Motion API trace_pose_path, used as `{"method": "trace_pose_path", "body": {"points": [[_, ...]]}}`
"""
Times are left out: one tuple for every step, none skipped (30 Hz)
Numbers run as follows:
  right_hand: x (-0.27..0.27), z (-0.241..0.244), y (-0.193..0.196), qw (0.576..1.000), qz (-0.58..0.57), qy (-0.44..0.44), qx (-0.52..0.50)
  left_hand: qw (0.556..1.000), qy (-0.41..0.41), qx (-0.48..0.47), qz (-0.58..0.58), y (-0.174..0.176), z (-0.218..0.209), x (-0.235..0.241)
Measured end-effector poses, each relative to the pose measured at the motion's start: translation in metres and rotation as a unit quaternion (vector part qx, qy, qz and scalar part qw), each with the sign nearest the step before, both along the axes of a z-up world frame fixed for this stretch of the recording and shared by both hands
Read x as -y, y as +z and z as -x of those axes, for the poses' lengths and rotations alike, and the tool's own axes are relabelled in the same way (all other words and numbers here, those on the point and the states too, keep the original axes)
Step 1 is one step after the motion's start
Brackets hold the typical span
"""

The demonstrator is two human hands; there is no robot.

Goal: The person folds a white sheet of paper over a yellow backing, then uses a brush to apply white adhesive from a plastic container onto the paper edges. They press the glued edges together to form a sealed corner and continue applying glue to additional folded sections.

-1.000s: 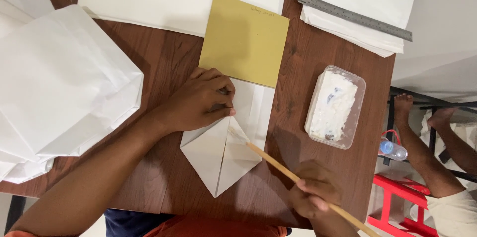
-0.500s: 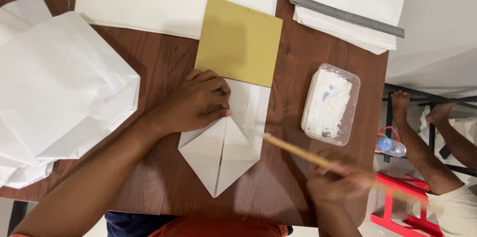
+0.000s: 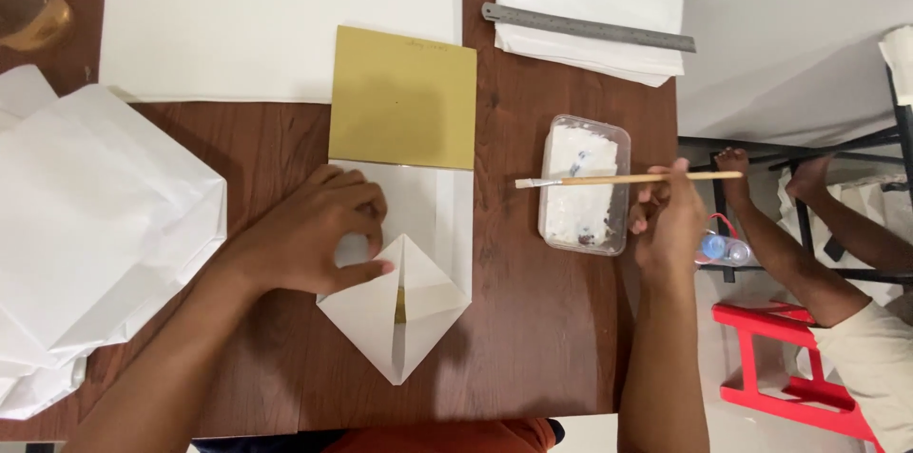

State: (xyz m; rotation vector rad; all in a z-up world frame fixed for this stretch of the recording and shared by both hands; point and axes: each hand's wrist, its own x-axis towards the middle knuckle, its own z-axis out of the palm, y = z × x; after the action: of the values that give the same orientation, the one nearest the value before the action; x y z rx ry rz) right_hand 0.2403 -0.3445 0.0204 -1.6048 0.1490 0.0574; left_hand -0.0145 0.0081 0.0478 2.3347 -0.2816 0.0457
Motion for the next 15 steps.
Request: {"method": "trace_pose_path", "body": {"points": [[0.003, -0.004, -0.002, 0.999, 0.017, 0.019, -0.019, 0.999, 0.000, -0.036, -0.017, 0.004, 0.001, -0.001], [0.005, -0.008, -0.004, 0.998, 0.035, 0.038, -0.038, 0.997, 0.000, -0.071, -0.034, 0.008, 0.002, -0.003], [0.006, -0.008, -0.008, 0.998, 0.035, 0.038, -0.036, 0.997, 0.000, -0.069, -0.034, 0.004, 0.004, -0.003], [0.007, -0.007, -0.012, 0.997, 0.041, 0.051, -0.030, 0.996, 0.003, -0.087, -0.029, -0.002, 0.006, -0.002], [0.008, -0.007, -0.013, 0.997, 0.045, 0.064, -0.023, 0.994, 0.007, -0.106, -0.025, -0.003, 0.008, -0.002], [0.009, -0.006, -0.011, 0.997, 0.044, 0.064, -0.021, 0.994, 0.007, -0.104, -0.027, -0.001, 0.008, -0.001], [0.008, -0.005, -0.010, 0.996, 0.059, 0.065, -0.029, 0.993, 0.008, -0.113, -0.015, -0.001, 0.008, -0.003], [0.006, -0.005, -0.008, 0.994, 0.075, 0.065, -0.036, 0.992, 0.009, -0.122, -0.002, 0.000, 0.008, -0.004], [0.007, -0.005, -0.008, 0.994, 0.074, 0.067, -0.035, 0.993, 0.011, -0.121, -0.003, -0.001, 0.009, -0.006], [0.008, -0.006, -0.007, 0.992, 0.096, 0.071, -0.041, 0.992, 0.009, -0.122, 0.011, -0.002, 0.009, -0.007], [0.009, -0.005, -0.007, 0.989, 0.119, 0.073, -0.047, 0.992, 0.005, -0.122, 0.025, -0.004, 0.009, -0.009], [0.007, -0.005, -0.006, 0.989, 0.119, 0.073, -0.045, 0.992, 0.006, -0.120, 0.025, -0.004, 0.010, -0.010], [0.007, -0.006, -0.005, 0.987, 0.128, 0.078, -0.055, 0.991, 0.005, -0.124, 0.039, -0.004, 0.010, -0.010], [0.007, -0.006, -0.004, 0.985, 0.138, 0.082, -0.064, 0.990, 0.004, -0.129, 0.052, -0.003, 0.010, -0.009], [0.008, -0.008, -0.005, 0.985, 0.137, 0.082, -0.062, 0.991, 0.004, -0.127, 0.052, -0.003, 0.009, -0.010]]}}
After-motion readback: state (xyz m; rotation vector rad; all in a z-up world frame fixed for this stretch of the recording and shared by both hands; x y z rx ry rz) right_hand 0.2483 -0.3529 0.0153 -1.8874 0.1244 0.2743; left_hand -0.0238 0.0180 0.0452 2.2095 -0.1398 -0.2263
